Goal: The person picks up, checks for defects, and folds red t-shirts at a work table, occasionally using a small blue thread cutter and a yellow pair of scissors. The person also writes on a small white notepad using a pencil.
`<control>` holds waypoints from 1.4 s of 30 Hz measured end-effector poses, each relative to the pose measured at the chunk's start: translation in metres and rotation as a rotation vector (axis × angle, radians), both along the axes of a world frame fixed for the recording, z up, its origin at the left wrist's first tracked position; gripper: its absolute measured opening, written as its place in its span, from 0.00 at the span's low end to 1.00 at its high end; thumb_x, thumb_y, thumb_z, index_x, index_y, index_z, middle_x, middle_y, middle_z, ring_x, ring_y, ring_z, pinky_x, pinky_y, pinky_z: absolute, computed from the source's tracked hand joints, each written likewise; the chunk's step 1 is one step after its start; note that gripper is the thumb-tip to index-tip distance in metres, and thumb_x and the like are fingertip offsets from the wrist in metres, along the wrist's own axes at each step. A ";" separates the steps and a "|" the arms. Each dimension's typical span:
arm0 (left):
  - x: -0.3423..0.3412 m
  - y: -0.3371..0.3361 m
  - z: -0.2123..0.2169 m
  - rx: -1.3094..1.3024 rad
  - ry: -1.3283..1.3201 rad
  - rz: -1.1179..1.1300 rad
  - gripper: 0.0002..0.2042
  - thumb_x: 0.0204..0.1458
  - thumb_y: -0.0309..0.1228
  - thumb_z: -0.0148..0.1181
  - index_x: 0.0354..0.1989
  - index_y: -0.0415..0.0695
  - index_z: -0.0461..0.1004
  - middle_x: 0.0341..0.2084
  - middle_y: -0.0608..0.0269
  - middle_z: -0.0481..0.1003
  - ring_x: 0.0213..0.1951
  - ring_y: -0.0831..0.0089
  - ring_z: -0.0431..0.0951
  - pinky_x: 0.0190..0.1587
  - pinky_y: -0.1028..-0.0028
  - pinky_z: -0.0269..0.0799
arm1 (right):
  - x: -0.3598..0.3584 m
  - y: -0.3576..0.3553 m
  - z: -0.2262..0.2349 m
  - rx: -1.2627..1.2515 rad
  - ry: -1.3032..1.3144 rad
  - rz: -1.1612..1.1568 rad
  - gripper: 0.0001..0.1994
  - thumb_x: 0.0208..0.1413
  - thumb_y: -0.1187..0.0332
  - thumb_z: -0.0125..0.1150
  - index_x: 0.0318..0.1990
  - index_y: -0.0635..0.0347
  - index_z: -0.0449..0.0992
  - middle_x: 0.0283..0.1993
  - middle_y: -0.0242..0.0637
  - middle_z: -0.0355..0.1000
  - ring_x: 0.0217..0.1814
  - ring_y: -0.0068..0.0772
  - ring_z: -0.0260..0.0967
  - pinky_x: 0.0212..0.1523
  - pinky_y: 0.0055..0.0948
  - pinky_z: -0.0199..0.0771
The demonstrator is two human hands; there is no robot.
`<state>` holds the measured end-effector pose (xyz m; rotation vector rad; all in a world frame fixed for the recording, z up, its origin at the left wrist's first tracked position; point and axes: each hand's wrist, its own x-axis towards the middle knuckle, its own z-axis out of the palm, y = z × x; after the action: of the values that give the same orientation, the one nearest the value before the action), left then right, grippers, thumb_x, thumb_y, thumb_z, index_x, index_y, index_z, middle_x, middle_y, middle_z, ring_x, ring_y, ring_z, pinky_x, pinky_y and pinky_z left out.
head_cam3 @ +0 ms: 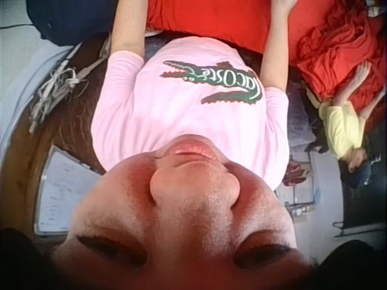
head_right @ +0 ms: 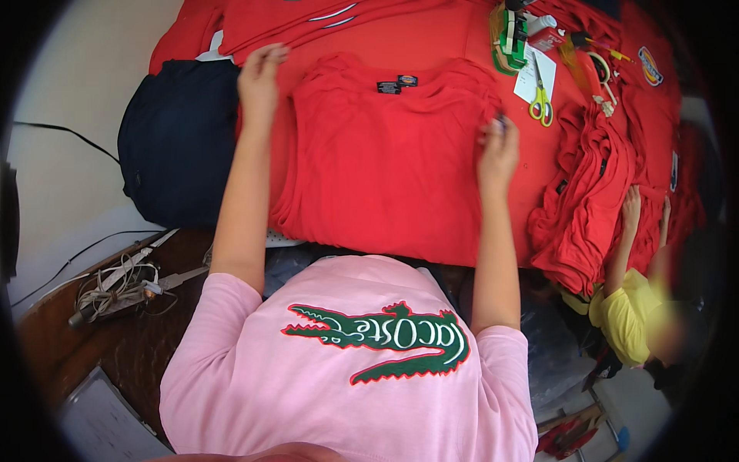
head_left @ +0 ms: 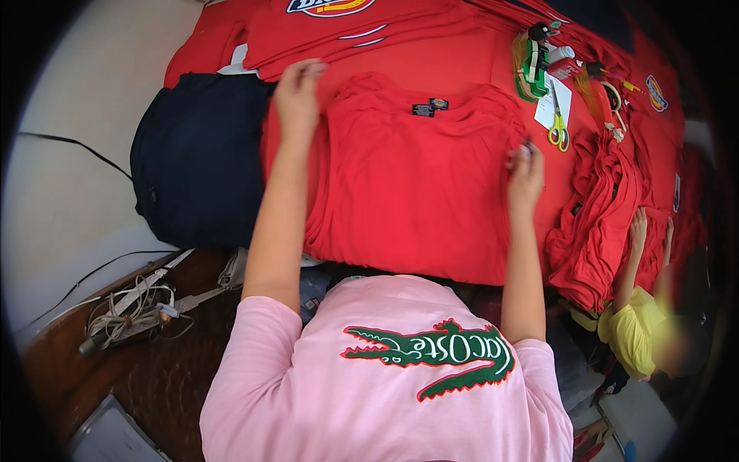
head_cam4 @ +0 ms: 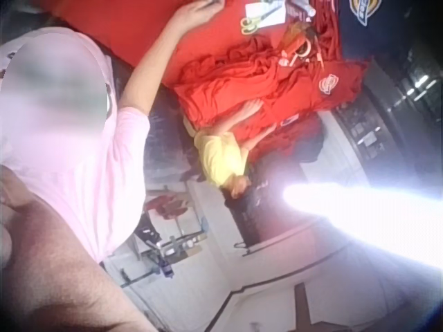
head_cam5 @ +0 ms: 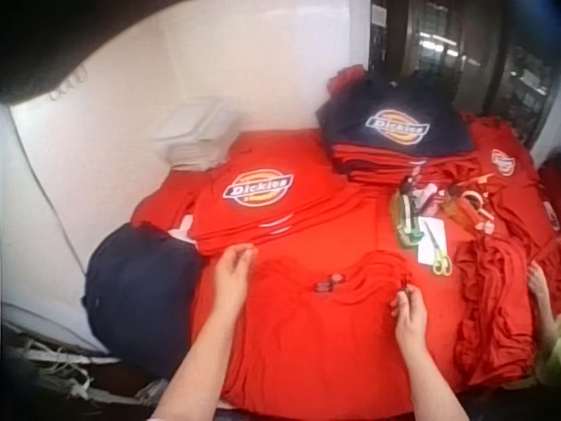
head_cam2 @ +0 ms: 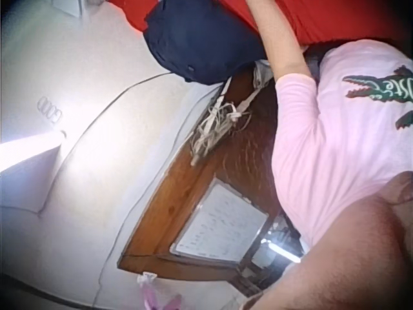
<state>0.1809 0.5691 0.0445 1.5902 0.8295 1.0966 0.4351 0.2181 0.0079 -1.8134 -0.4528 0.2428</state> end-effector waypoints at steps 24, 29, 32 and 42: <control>-0.059 -0.146 0.009 -0.681 0.194 -0.269 0.30 0.53 0.32 0.75 0.62 0.33 0.73 0.53 0.50 0.81 0.53 0.62 0.82 0.59 0.65 0.77 | -0.015 -0.110 0.034 -0.159 0.424 0.407 0.29 0.50 0.70 0.81 0.57 0.74 0.77 0.52 0.41 0.81 0.52 0.30 0.78 0.57 0.32 0.77; -0.029 -0.101 0.081 -0.477 0.131 -0.275 0.34 0.51 0.35 0.77 0.64 0.33 0.71 0.56 0.51 0.79 0.55 0.62 0.81 0.61 0.64 0.76 | 0.023 -0.078 0.120 -0.189 0.250 0.400 0.15 0.54 0.70 0.78 0.47 0.66 0.85 0.42 0.32 0.84 0.42 0.22 0.79 0.49 0.27 0.79; 0.006 -0.056 0.090 -0.269 0.239 -0.293 0.34 0.55 0.40 0.74 0.66 0.33 0.70 0.59 0.50 0.78 0.59 0.62 0.79 0.62 0.65 0.74 | 0.079 -0.043 0.105 -0.247 -0.100 0.327 0.18 0.56 0.60 0.78 0.43 0.67 0.85 0.36 0.25 0.80 0.37 0.19 0.73 0.41 0.25 0.75; -0.103 -0.090 -0.027 0.121 0.746 -0.092 0.22 0.57 0.34 0.72 0.59 0.42 0.79 0.48 0.51 0.80 0.50 0.61 0.81 0.55 0.65 0.76 | 0.107 -0.142 -0.027 -0.572 -0.316 0.014 0.14 0.64 0.62 0.64 0.47 0.64 0.80 0.38 0.54 0.78 0.42 0.57 0.78 0.45 0.48 0.74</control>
<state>0.0776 0.4787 0.0177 2.1550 1.1642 0.4715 0.5422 0.0756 -0.0191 -2.4262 -0.6646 0.0965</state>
